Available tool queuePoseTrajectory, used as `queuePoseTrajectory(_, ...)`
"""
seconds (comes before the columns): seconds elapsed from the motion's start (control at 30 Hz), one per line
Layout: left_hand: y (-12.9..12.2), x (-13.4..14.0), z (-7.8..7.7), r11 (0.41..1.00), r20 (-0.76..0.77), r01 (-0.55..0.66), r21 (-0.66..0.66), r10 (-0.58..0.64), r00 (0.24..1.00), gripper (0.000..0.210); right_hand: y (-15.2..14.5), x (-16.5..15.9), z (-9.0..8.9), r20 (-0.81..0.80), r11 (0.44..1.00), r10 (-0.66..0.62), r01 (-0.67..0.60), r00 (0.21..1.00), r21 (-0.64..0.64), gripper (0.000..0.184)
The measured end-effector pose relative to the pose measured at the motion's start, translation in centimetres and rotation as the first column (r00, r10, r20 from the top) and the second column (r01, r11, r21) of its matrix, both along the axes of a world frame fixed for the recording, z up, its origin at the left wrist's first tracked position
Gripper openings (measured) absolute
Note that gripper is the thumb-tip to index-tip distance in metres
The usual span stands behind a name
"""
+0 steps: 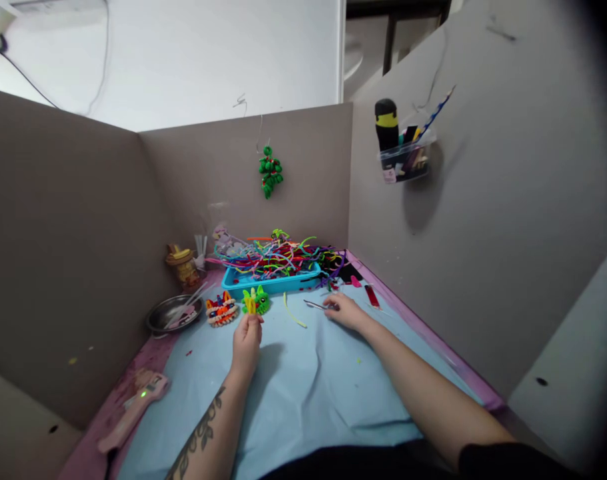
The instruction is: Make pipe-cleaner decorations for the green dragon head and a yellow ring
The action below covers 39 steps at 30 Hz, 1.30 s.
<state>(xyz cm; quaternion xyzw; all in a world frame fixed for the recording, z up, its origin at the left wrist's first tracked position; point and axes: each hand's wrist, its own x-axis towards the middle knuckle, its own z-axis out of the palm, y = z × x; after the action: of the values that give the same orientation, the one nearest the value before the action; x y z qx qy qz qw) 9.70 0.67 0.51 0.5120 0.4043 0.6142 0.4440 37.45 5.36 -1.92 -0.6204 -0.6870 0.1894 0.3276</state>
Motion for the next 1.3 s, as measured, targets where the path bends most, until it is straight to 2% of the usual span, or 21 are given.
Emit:
queuePoseTrajectory(0.07,-0.1,0.1,0.3,1.000,0.062,0.008,-0.023,-0.006,0.998,0.035,0.1,-0.5,-0.5,0.104,0.997,0.064,-0.068,0.993,0.042,0.017)
queuePoseTrajectory(0.1,-0.1,0.2,0.4,0.999,0.105,0.014,-0.044,-0.009,0.994,0.035,0.2,-0.7,-0.8,0.147,0.996,0.056,-0.065,0.987,0.059,0.014)
queuePoseTrajectory(0.27,0.1,-0.1,1.1,0.983,0.395,0.053,-0.176,0.021,0.918,0.030,0.5,-0.8,-0.8,0.176,0.991,-0.078,0.057,0.981,0.121,0.014)
queuePoseTrajectory(0.4,0.7,-1.1,0.8,0.949,0.596,0.118,-0.293,0.084,0.799,0.025,1.8,0.5,1.8,0.133,0.975,-0.074,0.044,0.988,0.217,0.018)
queuePoseTrajectory(0.47,1.0,-1.4,0.5,0.927,0.649,0.143,-0.346,0.126,0.750,0.023,3.7,1.8,3.9,0.125,0.977,-0.106,0.079,0.987,0.198,0.016)
queuePoseTrajectory(0.53,1.1,-1.4,0.4,0.917,0.669,0.149,-0.370,0.151,0.728,0.022,6.3,3.3,5.7,0.118,0.973,-0.169,0.147,0.978,0.180,0.017)
queuePoseTrajectory(0.6,1.0,-1.3,0.5,0.914,0.669,0.153,-0.377,0.154,0.727,0.022,9.0,4.9,6.9,0.109,0.959,-0.253,0.234,0.961,0.159,0.021)
queuePoseTrajectory(0.73,0.8,-1.2,0.8,0.912,0.666,0.155,-0.379,0.153,0.731,0.022,13.5,6.4,7.1,0.112,0.929,-0.358,0.341,0.927,0.146,0.028)
queuePoseTrajectory(0.9,0.9,-1.0,0.4,0.897,0.665,0.164,-0.412,0.173,0.727,0.023,18.1,3.7,6.9,0.147,0.943,-0.300,0.270,0.943,0.193,0.029)
queuePoseTrajectory(1.07,0.9,-0.7,0.1,0.893,0.644,0.147,-0.425,0.185,0.742,0.020,22.3,-0.1,7.1,0.169,0.962,-0.256,0.234,0.952,0.139,0.030)
queuePoseTrajectory(1.17,0.8,-0.7,0.0,0.883,0.631,0.148,-0.446,0.192,0.751,0.020,23.7,-1.1,6.8,0.181,0.972,-0.230,0.218,0.956,0.082,0.025)
queuePoseTrajectory(1.3,0.7,-0.7,0.3,0.877,0.637,0.155,-0.455,0.199,0.744,0.020,23.8,-0.5,6.2,0.172,0.976,-0.217,0.207,0.961,0.074,0.015)
